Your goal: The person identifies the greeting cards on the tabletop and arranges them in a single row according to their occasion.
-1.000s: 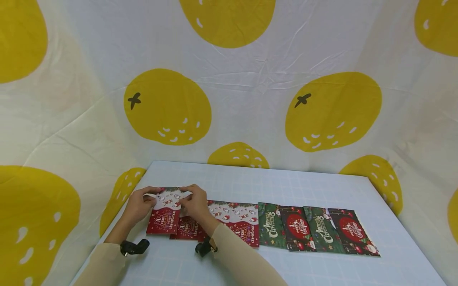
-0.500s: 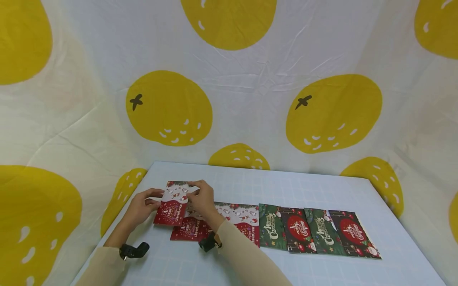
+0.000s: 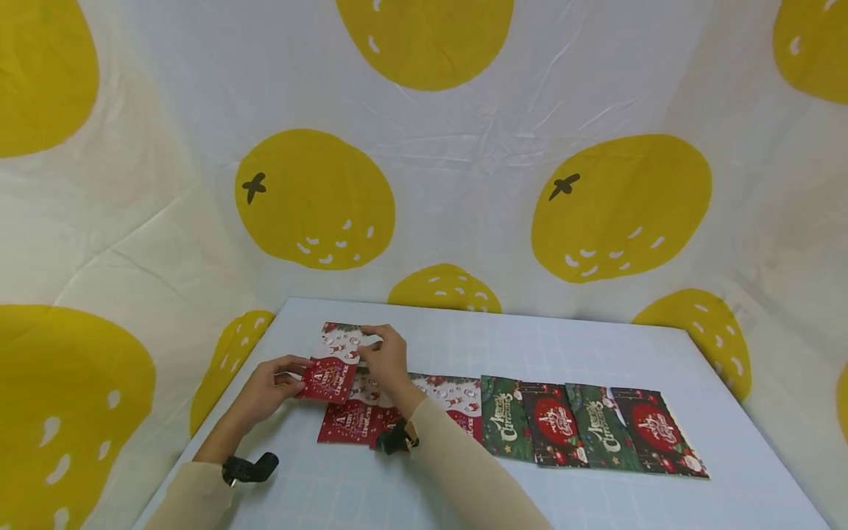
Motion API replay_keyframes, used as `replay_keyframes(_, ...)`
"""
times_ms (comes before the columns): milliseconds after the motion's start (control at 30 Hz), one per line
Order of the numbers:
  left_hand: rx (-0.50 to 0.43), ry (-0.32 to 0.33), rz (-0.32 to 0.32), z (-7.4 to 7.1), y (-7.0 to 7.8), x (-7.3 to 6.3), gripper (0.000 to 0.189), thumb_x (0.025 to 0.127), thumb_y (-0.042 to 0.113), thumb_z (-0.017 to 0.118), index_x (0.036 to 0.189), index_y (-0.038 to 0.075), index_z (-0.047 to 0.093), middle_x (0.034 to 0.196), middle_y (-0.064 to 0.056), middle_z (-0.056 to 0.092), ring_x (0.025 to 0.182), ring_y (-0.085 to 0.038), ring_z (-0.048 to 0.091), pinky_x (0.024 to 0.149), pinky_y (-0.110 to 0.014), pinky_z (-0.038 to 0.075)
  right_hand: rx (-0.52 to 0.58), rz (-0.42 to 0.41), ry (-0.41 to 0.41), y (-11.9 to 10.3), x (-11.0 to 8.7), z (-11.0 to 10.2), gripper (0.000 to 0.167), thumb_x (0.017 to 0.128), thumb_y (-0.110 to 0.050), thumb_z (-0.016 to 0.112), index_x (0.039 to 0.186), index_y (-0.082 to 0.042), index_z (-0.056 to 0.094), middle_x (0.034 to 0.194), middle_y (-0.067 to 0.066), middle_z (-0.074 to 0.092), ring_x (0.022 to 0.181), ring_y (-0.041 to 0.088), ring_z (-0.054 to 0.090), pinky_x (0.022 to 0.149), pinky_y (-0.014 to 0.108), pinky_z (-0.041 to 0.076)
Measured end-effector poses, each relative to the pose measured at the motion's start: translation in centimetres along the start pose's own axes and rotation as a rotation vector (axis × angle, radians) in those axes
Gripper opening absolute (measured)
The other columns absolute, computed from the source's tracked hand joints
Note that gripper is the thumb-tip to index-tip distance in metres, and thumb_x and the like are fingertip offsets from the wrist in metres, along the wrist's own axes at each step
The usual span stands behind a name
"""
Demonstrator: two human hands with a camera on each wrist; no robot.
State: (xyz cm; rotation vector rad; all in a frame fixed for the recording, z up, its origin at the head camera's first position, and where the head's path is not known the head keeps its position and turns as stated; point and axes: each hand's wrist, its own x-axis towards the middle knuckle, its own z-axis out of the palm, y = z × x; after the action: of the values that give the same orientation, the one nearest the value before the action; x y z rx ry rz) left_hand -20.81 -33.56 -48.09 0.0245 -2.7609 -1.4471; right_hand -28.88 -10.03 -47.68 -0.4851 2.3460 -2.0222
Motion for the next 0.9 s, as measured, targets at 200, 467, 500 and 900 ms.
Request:
replay_keyframes(200, -0.02, 0.004, -0.002, 0.1, 0.3, 0.1, 0.035, 0.098, -0.009, 0.065, 0.132, -0.001, 0.066, 0.127, -0.022, 0.066, 0.092, -0.025, 0.066, 0.078, -0.034, 0.061, 0.0, 0.015, 0.005, 0.3, 0.3, -0.2, 0.038, 0.098, 0.001, 0.071, 0.135, -0.006, 0.068, 0.127, 0.016, 0.063, 0.085, 0.012, 0.071, 0.061, 0.023, 0.054)
replay_keyframes(467, -0.112, 0.015, -0.038, -0.2, 0.6, 0.0, 0.035, 0.099, -0.01, 0.062, 0.134, -0.004, 0.065, 0.133, -0.027, 0.062, 0.095, -0.027, 0.068, 0.08, -0.033, 0.062, 0.008, 0.041, 0.018, 0.3, -0.1, -0.1, 0.035, 0.097, -0.002, 0.074, 0.132, -0.006, 0.069, 0.131, 0.018, 0.061, 0.085, 0.014, 0.072, 0.059, 0.026, 0.053)
replay_keyframes(500, -0.116, 0.016, -0.043, -0.2, 0.6, 0.0, 0.036, 0.099, -0.01, 0.062, 0.134, -0.004, 0.065, 0.134, -0.027, 0.061, 0.096, -0.027, 0.068, 0.08, -0.032, 0.061, 0.013, 0.047, 0.017, 0.3, -0.1, -0.1, 0.035, 0.097, -0.003, 0.074, 0.131, -0.006, 0.069, 0.131, 0.016, 0.062, 0.086, 0.013, 0.072, 0.059, 0.026, 0.053)
replay_keyframes(900, -0.129, 0.03, -0.066, -0.5, 0.6, 0.2, 0.037, 0.099, -0.009, 0.063, 0.136, -0.004, 0.064, 0.134, -0.028, 0.059, 0.098, -0.028, 0.068, 0.081, -0.027, 0.06, 0.01, 0.053, -0.026, -0.1, -1.2, 0.3, 0.033, 0.094, -0.002, 0.077, 0.126, -0.005, 0.072, 0.123, 0.01, 0.066, 0.094, 0.014, 0.071, 0.072, 0.027, 0.059)
